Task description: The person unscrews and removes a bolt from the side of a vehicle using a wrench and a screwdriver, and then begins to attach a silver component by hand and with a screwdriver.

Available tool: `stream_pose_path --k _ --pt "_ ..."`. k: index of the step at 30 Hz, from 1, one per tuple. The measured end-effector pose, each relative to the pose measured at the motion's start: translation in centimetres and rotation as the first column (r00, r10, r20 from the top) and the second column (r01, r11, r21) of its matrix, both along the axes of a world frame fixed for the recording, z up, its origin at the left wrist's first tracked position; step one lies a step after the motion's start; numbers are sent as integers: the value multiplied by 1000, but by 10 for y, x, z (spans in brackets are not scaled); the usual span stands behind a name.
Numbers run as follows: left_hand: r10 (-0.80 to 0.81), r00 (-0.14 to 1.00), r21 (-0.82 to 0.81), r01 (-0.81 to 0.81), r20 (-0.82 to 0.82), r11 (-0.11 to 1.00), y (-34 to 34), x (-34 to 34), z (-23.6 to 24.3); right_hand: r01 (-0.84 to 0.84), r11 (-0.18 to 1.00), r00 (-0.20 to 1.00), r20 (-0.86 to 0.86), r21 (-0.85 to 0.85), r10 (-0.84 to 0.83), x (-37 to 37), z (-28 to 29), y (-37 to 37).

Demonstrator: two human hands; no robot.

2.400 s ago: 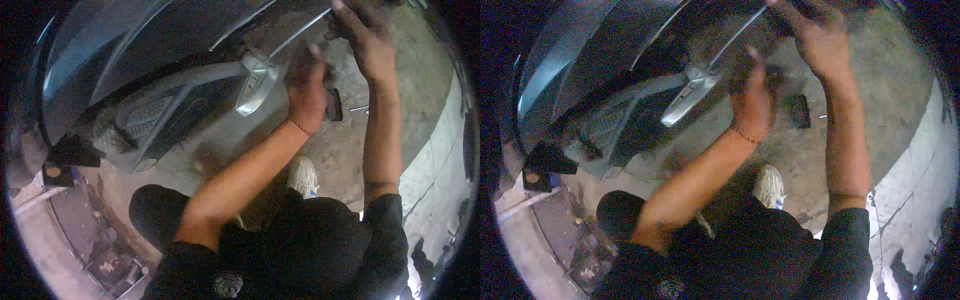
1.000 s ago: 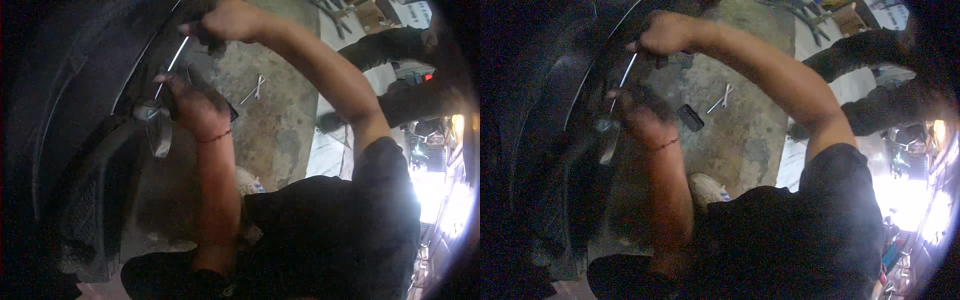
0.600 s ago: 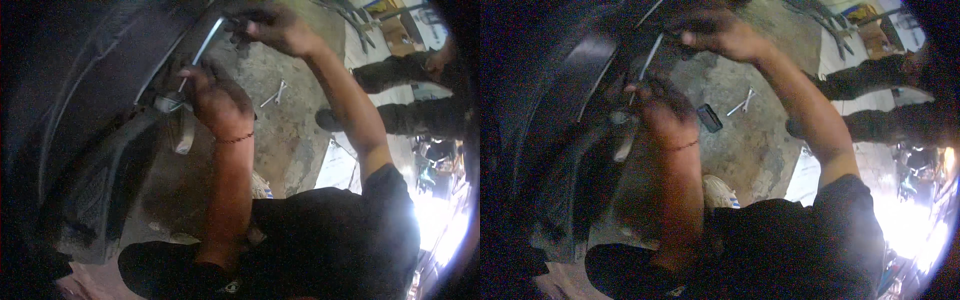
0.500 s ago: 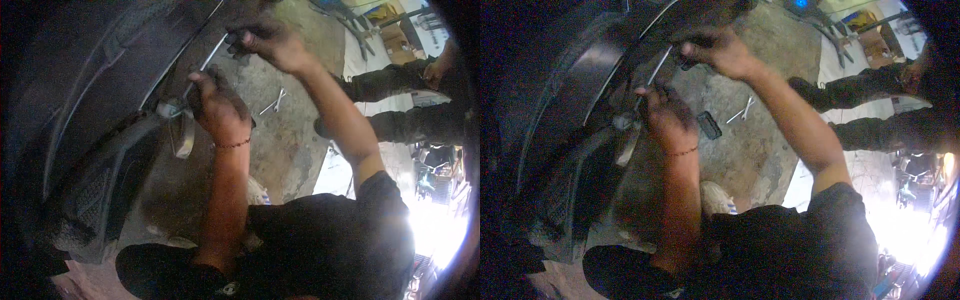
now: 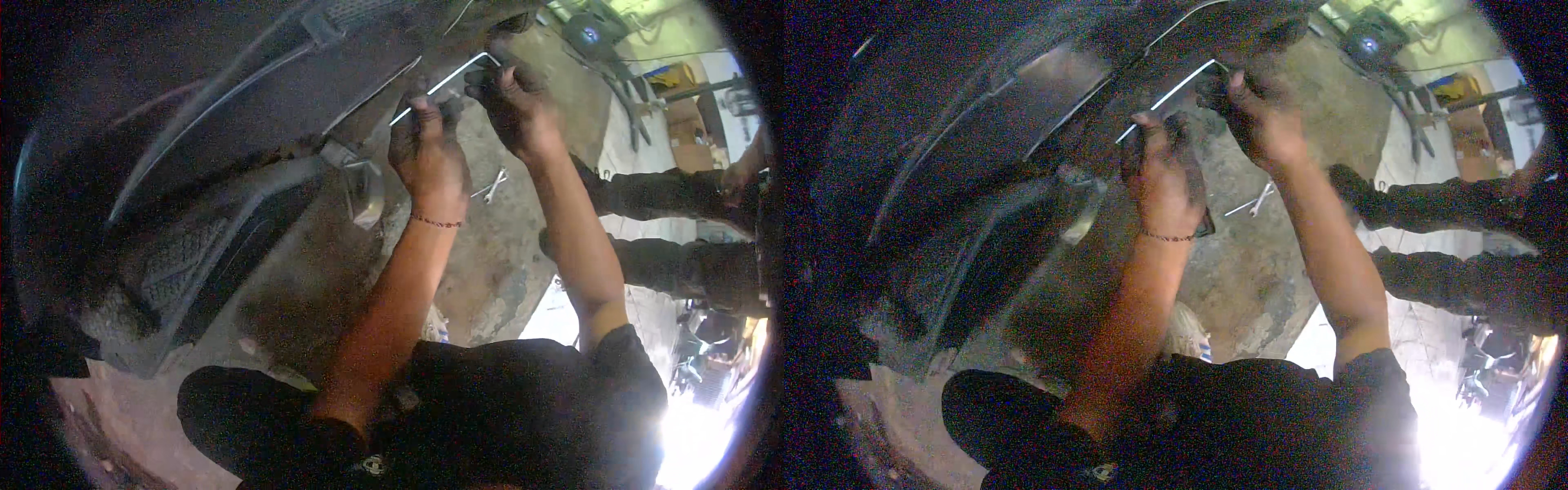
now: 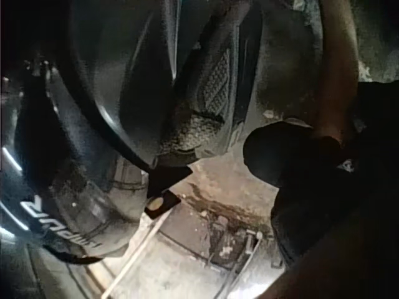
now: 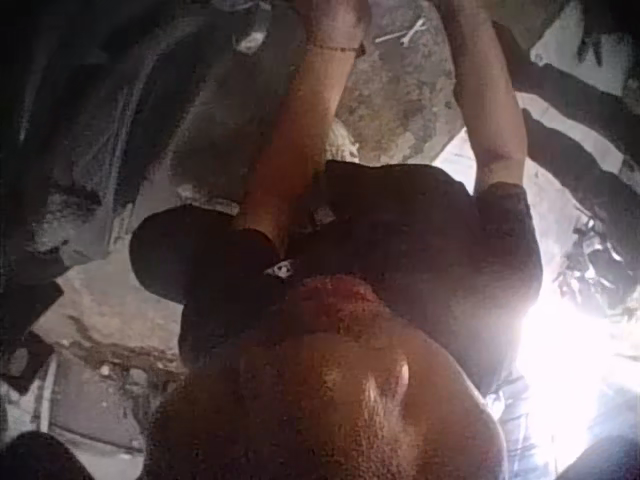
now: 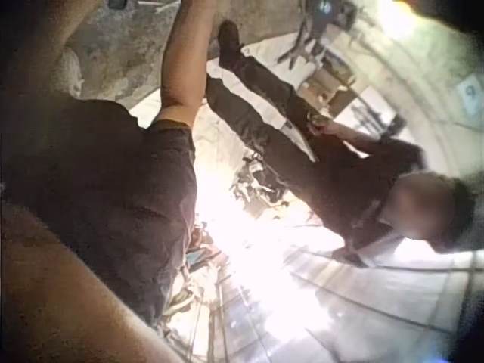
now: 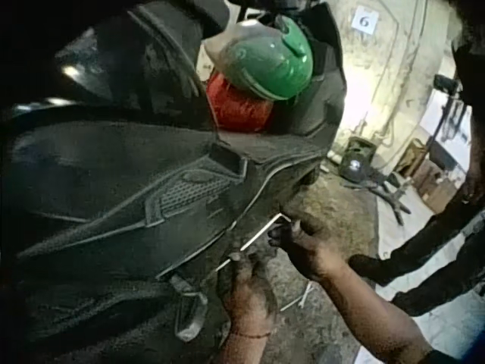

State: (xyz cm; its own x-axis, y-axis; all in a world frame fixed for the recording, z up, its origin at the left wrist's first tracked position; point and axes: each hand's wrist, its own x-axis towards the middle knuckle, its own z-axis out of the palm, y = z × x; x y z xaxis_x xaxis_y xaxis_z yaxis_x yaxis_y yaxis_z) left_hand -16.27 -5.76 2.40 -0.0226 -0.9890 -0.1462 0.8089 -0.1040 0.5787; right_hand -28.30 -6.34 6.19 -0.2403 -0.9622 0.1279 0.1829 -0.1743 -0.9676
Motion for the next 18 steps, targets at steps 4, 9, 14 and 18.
stream_pose_path --k 4,9,14,18 --pt "-91 910 78 133 -404 988 -8 1 -22 -20 1000 1000 -18 -24 20 10 -6 -8" --pt "-1 948 80 28 -318 996 4 7 -4 -61 998 998 13 35 61 8 -17 -4" --pt "8 973 157 29 -231 987 1 13 -11 -82 993 997 18 82 80 15 -19 -5" --pt "41 958 155 3 -283 988 3 15 -14 -69 993 996 -42 100 73 17 -20 -6"
